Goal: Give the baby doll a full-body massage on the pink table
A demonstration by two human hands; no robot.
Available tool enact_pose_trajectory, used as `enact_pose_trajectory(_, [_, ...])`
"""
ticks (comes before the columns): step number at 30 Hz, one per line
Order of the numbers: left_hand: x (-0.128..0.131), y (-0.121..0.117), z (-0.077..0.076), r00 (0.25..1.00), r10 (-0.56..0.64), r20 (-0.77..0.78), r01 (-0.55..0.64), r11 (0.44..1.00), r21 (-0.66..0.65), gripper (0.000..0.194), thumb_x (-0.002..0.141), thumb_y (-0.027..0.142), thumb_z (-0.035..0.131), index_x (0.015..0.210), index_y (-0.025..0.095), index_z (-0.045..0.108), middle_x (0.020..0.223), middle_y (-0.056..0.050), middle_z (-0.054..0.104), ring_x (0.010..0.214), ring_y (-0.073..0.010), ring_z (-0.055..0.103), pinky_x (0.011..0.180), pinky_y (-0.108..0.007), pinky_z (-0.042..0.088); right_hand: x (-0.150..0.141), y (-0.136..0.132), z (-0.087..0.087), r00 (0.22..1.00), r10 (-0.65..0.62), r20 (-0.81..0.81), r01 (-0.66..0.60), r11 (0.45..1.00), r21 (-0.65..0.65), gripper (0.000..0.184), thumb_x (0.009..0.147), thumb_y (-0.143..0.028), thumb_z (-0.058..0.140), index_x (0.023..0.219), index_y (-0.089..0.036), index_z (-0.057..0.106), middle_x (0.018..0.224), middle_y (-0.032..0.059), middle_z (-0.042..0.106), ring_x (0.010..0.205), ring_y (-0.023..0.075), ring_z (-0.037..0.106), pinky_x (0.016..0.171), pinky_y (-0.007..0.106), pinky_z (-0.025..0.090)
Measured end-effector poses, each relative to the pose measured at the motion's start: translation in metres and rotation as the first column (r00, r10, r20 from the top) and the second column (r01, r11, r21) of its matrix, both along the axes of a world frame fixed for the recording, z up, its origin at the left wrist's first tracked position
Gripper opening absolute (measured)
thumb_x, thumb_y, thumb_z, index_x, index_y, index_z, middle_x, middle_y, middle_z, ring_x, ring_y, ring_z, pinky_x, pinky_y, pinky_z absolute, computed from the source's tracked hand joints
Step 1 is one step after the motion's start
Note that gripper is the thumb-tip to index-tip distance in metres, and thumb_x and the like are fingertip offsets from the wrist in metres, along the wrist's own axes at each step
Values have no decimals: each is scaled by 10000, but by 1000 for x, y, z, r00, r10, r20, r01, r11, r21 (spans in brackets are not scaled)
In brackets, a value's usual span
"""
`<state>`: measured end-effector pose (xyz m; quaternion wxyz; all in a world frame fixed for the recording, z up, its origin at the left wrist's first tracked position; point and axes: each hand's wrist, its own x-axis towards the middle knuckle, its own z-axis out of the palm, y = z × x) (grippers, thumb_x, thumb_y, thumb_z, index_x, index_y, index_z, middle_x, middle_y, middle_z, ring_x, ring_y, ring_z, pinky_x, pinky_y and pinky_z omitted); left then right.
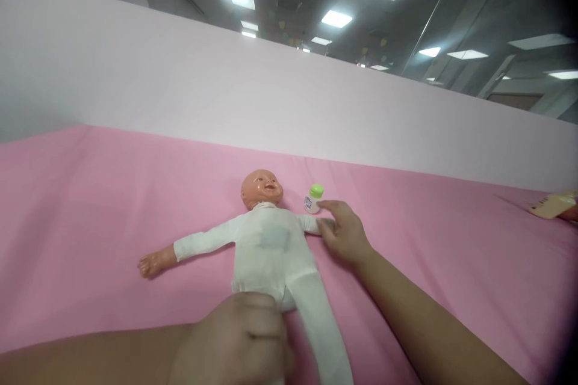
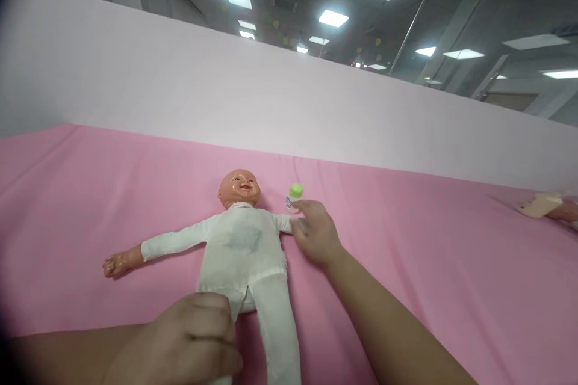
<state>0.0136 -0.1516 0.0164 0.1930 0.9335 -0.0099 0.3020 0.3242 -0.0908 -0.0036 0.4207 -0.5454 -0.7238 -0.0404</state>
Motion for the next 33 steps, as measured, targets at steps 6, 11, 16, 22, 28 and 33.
enact_pose_trajectory(6, [-1, 60, -13, 818, 536, -208, -573, 793, -206, 240, 984, 319, 528, 771, 208, 531, 743, -6, 610, 700, -164, 562, 654, -308, 411, -51, -29, 9, 819, 528, 225, -520, 849, -96, 445, 932, -367, 624, 1364, -261, 627, 1452, 81, 614, 1305, 270, 567, 1152, 494, 439])
enact_pose_trajectory(11, [-5, 95, -17, 702, 667, -251, -706, 697, -124, 350, 994, 411, 492, 707, 211, 507, 704, -1, 608, 682, -180, 548, 652, -322, 380, -75, -31, -6, 886, 377, 272, -361, 926, -108, 501, 971, -357, 577, 1461, -257, 565, 1522, 74, 566, 1379, 287, 505, 1185, 535, 409])
enact_pose_trajectory(16, [-18, 107, -15, 590, 771, -239, -800, 598, -43, 367, 997, 458, 468, 724, 219, 526, 714, -17, 636, 692, -210, 580, 654, -344, 359, -98, -22, -17, 919, 276, 282, -270, 961, -61, 493, 961, -346, 589, 1445, -251, 585, 1513, 74, 575, 1358, 321, 522, 1173, 570, 427])
enact_pose_trajectory(22, [-28, 112, -15, 426, 875, -231, -903, 428, -45, 378, 978, 550, 482, 791, 224, 517, 795, -48, 670, 777, -258, 622, 661, -360, 365, -106, -20, -16, 932, 259, 254, -255, 966, -50, 447, 999, -349, 543, 1433, -255, 597, 1505, 81, 583, 1358, 335, 528, 1145, 584, 446])
enact_pose_trajectory(28, [-32, 113, -14, 407, 853, -328, -908, 417, -42, 509, 993, 638, 386, 814, 204, 584, 910, -101, 703, 877, -297, 650, 738, -400, 424, -96, -51, -1, 811, 516, 277, -530, 847, -28, 589, 859, -566, 683, 1342, -230, 642, 1393, 111, 662, 1344, 373, 522, 1152, 595, 394])
enact_pose_trajectory(33, [-58, 126, -12, 481, 759, -438, -830, 556, 50, 660, 968, 718, 365, 1174, 173, 676, 1289, -176, 673, 1231, -385, 577, 1020, -490, 429, -116, -80, -2, 475, 717, 510, -803, 590, -83, 538, 964, -598, 574, 1399, -282, 565, 1369, 50, 684, 1325, 284, 547, 1252, 573, 211])
